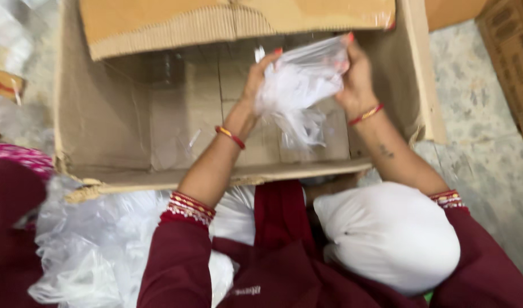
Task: The person sits on the floor and unpacks clear plastic containers from a large cardboard box. They remove the containers from plastic bags, separate them, and place them into the box.
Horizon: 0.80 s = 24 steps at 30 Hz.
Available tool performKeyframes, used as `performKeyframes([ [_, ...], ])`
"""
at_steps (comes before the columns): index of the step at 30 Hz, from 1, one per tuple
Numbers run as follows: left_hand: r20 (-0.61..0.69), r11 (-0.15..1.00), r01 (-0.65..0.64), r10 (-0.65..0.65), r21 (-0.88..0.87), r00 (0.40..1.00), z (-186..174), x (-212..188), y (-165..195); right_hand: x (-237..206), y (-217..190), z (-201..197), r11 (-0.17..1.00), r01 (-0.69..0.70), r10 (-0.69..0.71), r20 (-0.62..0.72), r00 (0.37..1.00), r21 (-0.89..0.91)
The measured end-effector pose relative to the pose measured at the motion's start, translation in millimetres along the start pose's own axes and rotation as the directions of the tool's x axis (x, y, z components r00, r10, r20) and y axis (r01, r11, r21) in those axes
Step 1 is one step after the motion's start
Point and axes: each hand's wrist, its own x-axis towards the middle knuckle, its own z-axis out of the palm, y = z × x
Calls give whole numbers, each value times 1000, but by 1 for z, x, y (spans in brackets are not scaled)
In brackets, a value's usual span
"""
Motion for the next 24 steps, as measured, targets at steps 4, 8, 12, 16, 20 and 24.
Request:
performKeyframes([
  [4, -52, 978, 135, -128, 160, 990, -40, 3, -19, -5, -23, -14, 964, -95, 73, -96, 993, -248],
  [8, -160, 818, 254, -199, 516, 967, -76, -2, -71, 2, -4, -31, 173, -88, 181, -56, 982, -981],
  [12, -116, 448, 149, -101, 881, 988, -76, -8, -122, -3, 24, -55, -608, 212, 478, -140, 867, -765],
  [16, -146, 453, 114, 36, 884, 989, -62, -18, -132, -17, 37, -58, -711, 485, 685, -348, 640, -509],
  [20, -292, 638, 237, -20, 733, 956, -49, -34, -111, -27, 41, -35, -703, 365, 659, -367, 657, -610],
  [24, -440, 650, 306, 50, 696, 896, -47, -35, -96, -25, 35, -9, -315, -252, 341, -357, 870, -915],
])
